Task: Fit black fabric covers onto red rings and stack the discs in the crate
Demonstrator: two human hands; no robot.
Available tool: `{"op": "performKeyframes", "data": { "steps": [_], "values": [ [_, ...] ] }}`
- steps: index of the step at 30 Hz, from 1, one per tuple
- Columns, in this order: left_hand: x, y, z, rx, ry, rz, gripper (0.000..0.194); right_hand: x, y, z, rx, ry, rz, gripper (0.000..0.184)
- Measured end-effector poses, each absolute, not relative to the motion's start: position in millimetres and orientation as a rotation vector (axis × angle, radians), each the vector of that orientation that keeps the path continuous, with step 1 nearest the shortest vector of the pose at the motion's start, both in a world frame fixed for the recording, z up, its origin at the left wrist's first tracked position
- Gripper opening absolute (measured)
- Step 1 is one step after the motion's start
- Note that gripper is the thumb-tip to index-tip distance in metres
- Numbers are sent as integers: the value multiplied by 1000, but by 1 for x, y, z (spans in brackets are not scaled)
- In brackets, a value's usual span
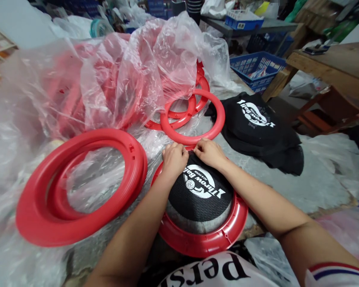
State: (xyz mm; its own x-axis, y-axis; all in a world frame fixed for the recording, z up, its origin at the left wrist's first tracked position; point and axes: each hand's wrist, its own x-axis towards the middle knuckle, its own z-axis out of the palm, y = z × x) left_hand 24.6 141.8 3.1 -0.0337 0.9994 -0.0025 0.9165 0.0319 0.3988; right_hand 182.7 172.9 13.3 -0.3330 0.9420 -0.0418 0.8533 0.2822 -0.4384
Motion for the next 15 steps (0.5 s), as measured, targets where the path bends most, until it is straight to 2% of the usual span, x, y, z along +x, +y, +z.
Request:
{"op": "performKeyframes", "data": {
  "steps": [7,15],
  "values": [
    [26,142,3,2000,2031,382,19,181,171,16,-1698,-2356,515,16],
    [25,145,1,1961,2020,404,15,177,179,17,-1807,-2330,598,12]
  ]
}}
